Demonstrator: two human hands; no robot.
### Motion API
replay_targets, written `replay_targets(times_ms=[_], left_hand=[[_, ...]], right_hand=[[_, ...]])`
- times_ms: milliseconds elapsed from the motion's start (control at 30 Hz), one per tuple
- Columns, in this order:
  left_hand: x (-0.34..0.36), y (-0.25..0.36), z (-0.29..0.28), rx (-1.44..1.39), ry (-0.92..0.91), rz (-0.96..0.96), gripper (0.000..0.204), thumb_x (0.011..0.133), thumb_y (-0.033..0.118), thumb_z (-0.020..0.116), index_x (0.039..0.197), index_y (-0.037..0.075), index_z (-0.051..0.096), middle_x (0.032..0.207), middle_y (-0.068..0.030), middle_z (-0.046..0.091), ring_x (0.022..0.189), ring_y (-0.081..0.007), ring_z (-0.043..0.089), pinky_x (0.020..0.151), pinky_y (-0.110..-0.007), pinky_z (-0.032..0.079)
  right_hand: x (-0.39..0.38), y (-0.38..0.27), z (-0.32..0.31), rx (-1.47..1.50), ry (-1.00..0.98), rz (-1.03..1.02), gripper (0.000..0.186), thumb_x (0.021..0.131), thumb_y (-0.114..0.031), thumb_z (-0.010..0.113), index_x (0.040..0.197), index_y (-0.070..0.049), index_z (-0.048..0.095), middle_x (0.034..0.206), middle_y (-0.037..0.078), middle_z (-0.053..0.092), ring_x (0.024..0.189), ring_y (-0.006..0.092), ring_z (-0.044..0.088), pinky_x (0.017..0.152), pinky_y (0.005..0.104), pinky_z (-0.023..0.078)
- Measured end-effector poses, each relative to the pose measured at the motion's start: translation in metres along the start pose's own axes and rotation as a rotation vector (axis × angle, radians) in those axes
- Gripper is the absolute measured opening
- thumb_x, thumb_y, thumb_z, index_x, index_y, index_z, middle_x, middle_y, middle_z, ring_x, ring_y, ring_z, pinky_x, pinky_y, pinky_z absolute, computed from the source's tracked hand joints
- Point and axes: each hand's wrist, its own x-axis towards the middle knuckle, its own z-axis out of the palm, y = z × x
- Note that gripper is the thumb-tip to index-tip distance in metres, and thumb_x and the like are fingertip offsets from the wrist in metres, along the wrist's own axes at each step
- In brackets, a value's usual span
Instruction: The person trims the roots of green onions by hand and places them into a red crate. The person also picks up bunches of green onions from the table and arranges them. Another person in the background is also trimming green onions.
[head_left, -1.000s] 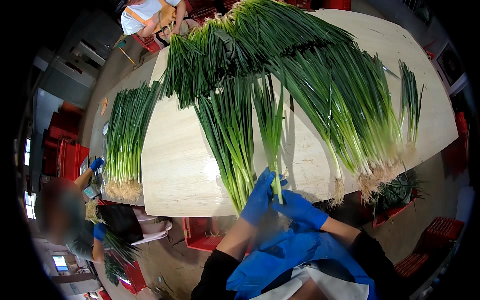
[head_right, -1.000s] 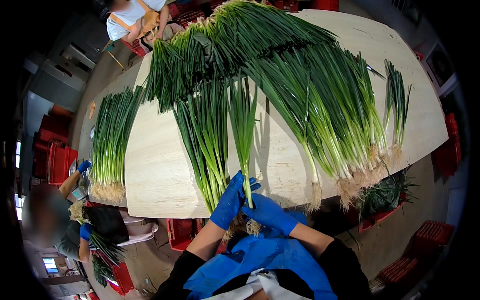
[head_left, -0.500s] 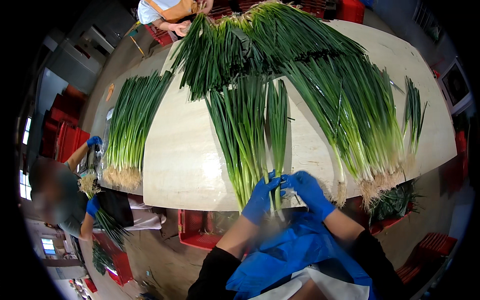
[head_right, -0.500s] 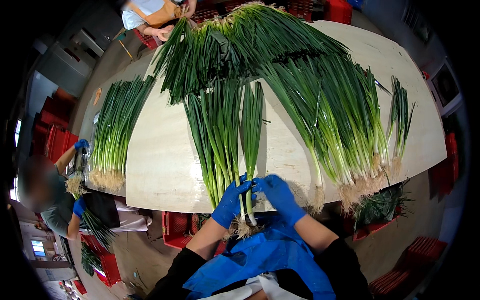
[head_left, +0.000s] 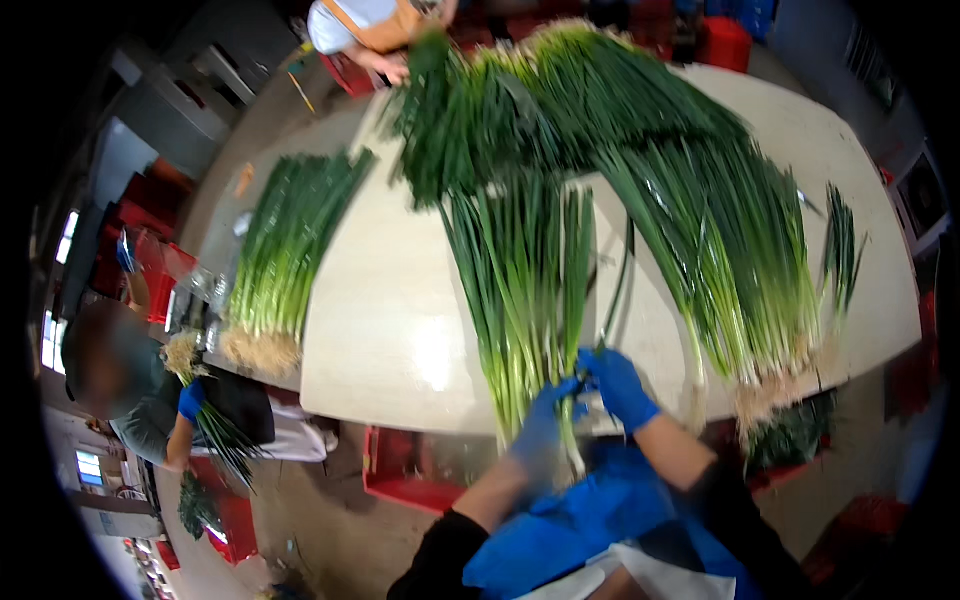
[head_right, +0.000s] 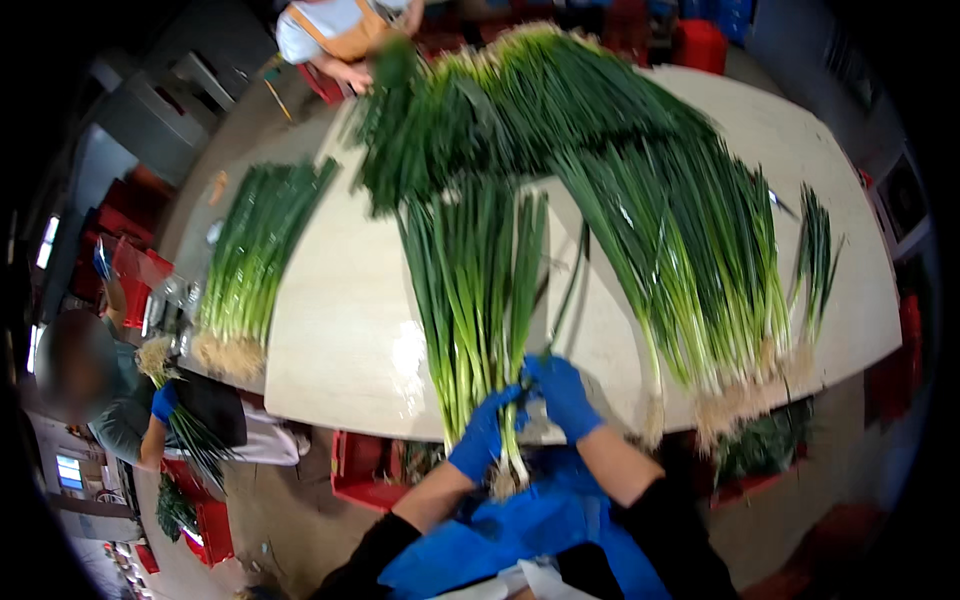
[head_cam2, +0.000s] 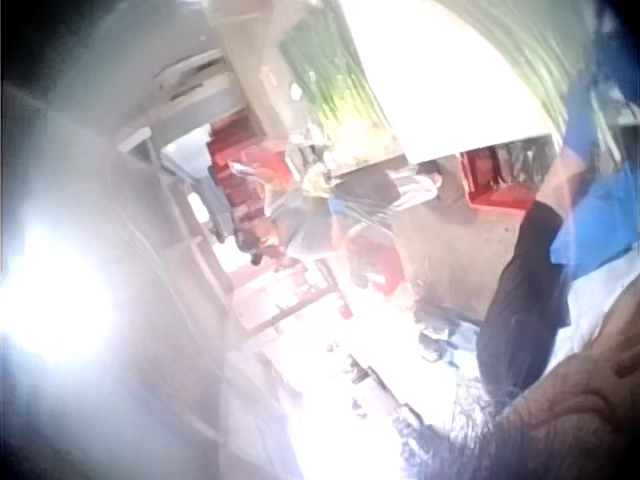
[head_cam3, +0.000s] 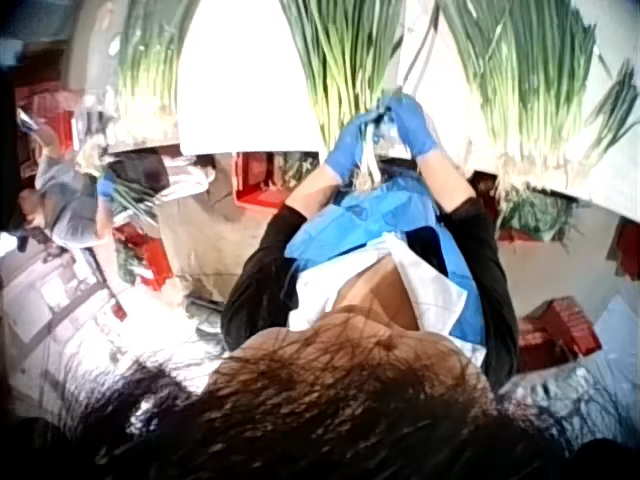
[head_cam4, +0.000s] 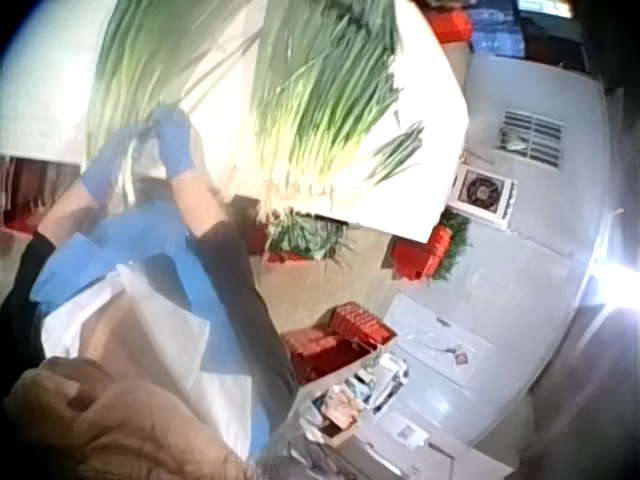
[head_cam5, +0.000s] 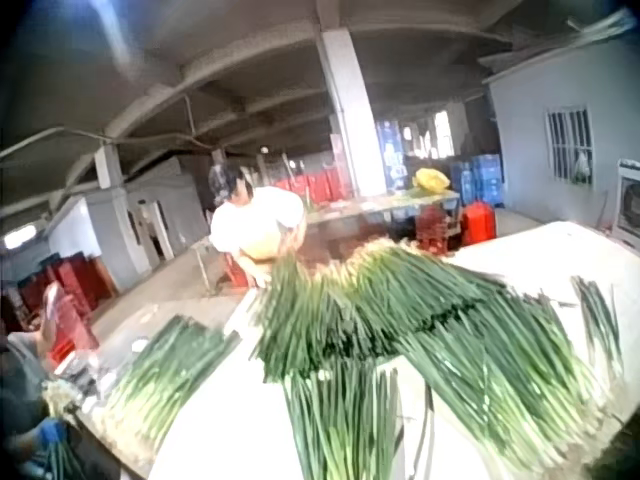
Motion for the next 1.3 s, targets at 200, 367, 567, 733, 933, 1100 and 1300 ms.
replay_targets(times_ms=[200, 367, 567, 733, 933, 1100, 1300], left_hand=[[0.053, -0.009, -0.044, 0.218, -0.130, 0.027, 0.034, 0.095, 0.029, 0.052, 0.112, 0.001, 0.059, 0.094, -0.0106, 0.066, 0.076, -0.0167, 0.064, 0.065, -0.029, 0.054], [0.044, 0.003, -0.027, 0.186, -0.085, 0.004, 0.034, 0.096, 0.027, 0.051, 0.113, -0.001, 0.056, 0.089, -0.0081, 0.065, 0.074, -0.0145, 0.062, 0.064, -0.026, 0.051], [0.063, 0.003, -0.044, 0.239, -0.214, -0.060, 0.037, 0.093, 0.031, 0.057, 0.119, 0.003, 0.060, 0.083, -0.0015, 0.060, 0.073, -0.0111, 0.056, 0.070, -0.025, 0.050], [0.070, 0.008, -0.040, 0.233, -0.227, -0.115, 0.040, 0.090, 0.020, 0.060, 0.126, 0.004, 0.055, 0.092, -0.0055, 0.063, 0.075, -0.0145, 0.061, 0.077, -0.030, 0.054], [0.069, -0.001, -0.018, 0.231, -0.183, -0.099, 0.035, 0.082, 0.013, 0.065, 0.113, -0.002, 0.061, 0.086, -0.0056, 0.061, 0.074, -0.0147, 0.058, 0.074, -0.024, 0.049], [0.104, -0.037, -0.027, 0.154, -0.269, 0.061, 0.027, 0.084, 0.014, 0.064, 0.108, 0.002, 0.060, 0.094, -0.0061, 0.064, 0.087, -0.0150, 0.060, 0.081, -0.027, 0.048], [0.103, -0.048, -0.014, 0.055, -0.176, 0.045, 0.024, 0.088, 0.021, 0.061, 0.104, 0.003, 0.059, 0.094, -0.0068, 0.062, 0.085, -0.0152, 0.057, 0.078, -0.027, 0.046]], right_hand=[[-0.029, -0.017, 0.018, -0.109, 0.002, -0.151, 0.027, 0.092, -0.015, 0.055, 0.114, 0.001, 0.058, 0.085, 0.007, 0.062, 0.074, 0.0147, 0.060, 0.067, 0.0256, 0.049], [-0.076, -0.053, 0.025, 0.069, -0.109, 0.009, 0.024, 0.090, -0.007, 0.053, 0.113, 0.001, 0.058, 0.082, 0.006, 0.061, 0.066, 0.0124, 0.056, 0.061, 0.0255, 0.048], [-0.124, -0.086, 0.000, -0.047, -0.136, 0.014, 0.022, 0.087, -0.002, 0.053, 0.108, 0.004, 0.056, 0.076, 0.009, 0.059, 0.051, 0.0095, 0.046, 0.047, 0.0225, 0.041], [-0.119, -0.098, -0.017, -0.018, -0.153, -0.068, 0.015, 0.082, 0.001, 0.056, 0.097, 0.004, 0.053, 0.079, 0.016, 0.063, 0.043, 0.0082, 0.041, 0.039, 0.0202, 0.035], [-0.096, -0.126, 0.003, -0.185, -0.120, -0.075, 0.021, 0.084, -0.007, 0.063, 0.102, 0.003, 0.061, 0.076, 0.007, 0.063, 0.047, 0.0060, 0.045, 0.041, 0.0196, 0.036], [-0.058, -0.055, 0.003, -0.496, 0.038, -0.158, 0.025, 0.082, -0.014, 0.070, 0.101, 0.000, 0.061, 0.078, 0.002, 0.061, 0.063, 0.0076, 0.052, 0.055, 0.0222, 0.042], [-0.048, -0.047, -0.008, -0.565, 0.011, -0.131, 0.018, 0.079, -0.011, 0.070, 0.091, -0.002, 0.059, 0.071, 0.001, 0.056, 0.057, 0.0088, 0.050, 0.051, 0.0237, 0.041]])
